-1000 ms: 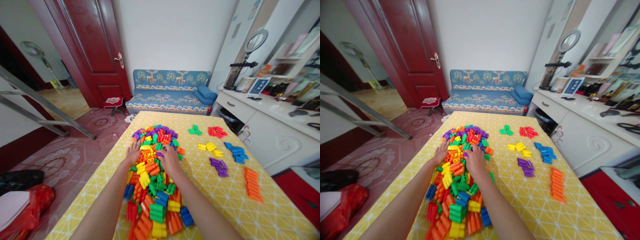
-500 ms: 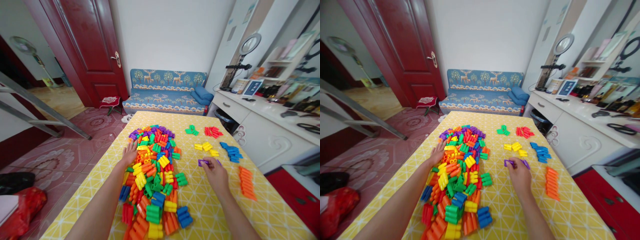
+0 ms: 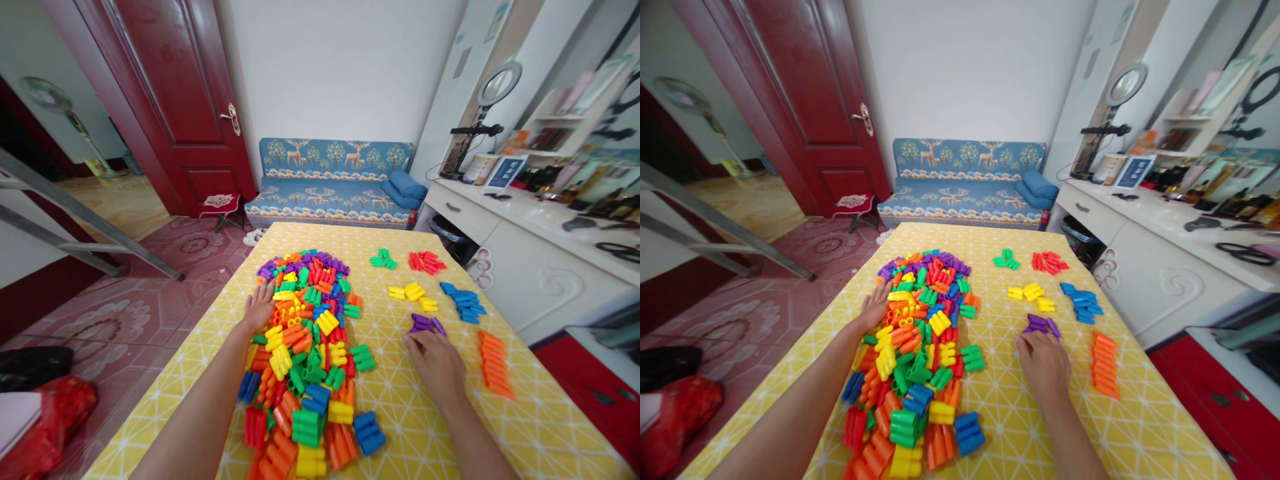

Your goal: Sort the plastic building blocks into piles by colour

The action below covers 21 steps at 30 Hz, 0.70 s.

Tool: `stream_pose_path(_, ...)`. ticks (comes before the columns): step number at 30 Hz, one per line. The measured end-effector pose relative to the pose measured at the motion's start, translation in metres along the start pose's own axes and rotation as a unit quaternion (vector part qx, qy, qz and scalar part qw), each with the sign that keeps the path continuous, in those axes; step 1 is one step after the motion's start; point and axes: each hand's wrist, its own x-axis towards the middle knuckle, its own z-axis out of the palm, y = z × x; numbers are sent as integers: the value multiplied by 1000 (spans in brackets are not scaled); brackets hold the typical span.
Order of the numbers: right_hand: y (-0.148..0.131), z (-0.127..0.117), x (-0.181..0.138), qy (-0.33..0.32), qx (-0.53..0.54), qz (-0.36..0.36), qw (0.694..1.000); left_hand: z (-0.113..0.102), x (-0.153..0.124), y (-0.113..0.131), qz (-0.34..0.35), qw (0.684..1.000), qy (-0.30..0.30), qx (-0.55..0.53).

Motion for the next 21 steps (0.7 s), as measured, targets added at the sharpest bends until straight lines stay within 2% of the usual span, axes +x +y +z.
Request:
stream_pose_path(4,0,5,1,-1,13,26,1000,1,0,-1,0,1000,2,1)
stream_pose_path(8,-23,9,5,-11,99,15,995,2,0,-1,4,1000,5,0)
stream_pose_path(10,-43,8,7,-50,166,-14,985,2,0,-1,5,1000,5,-1)
stream_pose_path(13,-68,4,9,-153,244,-40,957,3,2,-2,5,1000,5,-1)
stream_pose_path(16,-79,-1,8,-237,272,-65,931,4,3,-2,4,1000,4,1)
stream_pose_path(18,-79,-2,5,-254,269,-70,926,5,3,-2,1,1000,3,3)
stream_pose_path(21,-75,4,1,-248,283,-47,925,4,2,-2,-2,1000,2,4)
